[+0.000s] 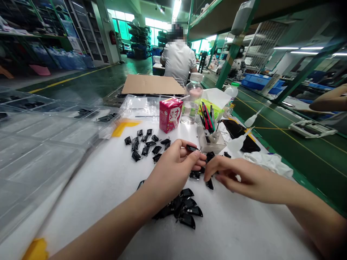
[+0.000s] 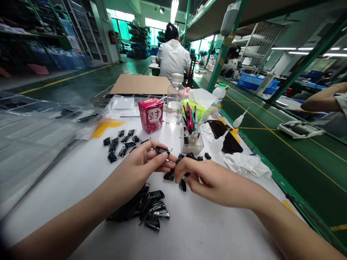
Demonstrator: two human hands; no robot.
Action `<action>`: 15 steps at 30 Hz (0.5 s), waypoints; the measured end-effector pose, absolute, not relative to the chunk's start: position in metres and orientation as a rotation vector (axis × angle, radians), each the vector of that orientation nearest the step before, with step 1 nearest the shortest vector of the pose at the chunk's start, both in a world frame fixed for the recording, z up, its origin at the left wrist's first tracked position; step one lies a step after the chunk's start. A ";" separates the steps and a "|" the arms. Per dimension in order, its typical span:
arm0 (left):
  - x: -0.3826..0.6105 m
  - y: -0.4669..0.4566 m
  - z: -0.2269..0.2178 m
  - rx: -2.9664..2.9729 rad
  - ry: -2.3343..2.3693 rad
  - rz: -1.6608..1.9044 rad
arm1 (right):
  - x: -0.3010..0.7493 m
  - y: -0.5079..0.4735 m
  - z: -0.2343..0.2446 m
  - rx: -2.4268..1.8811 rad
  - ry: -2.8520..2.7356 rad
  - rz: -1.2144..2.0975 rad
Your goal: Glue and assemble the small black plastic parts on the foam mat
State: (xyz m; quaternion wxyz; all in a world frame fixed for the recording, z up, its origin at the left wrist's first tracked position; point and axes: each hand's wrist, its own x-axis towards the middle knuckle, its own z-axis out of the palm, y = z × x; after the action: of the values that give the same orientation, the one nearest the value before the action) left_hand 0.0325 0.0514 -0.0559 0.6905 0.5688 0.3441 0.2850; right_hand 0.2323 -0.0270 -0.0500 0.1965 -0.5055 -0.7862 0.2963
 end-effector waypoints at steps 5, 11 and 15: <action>0.033 0.052 -0.058 1.276 0.762 0.621 | 0.232 -0.020 -0.061 -1.424 -2.313 0.890; 0.033 0.053 -0.059 1.286 0.777 0.597 | 0.239 -0.021 -0.056 -1.529 -2.325 0.808; 0.034 0.053 -0.058 1.299 0.797 0.603 | 0.243 -0.025 -0.053 -1.583 -2.347 0.788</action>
State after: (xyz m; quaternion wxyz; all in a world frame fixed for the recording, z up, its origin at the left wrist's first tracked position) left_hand 0.0339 0.0532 -0.0583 0.6827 0.5792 0.3552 0.2690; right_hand 0.2427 -0.0251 -0.0528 0.1013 -0.5360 -0.7945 0.2667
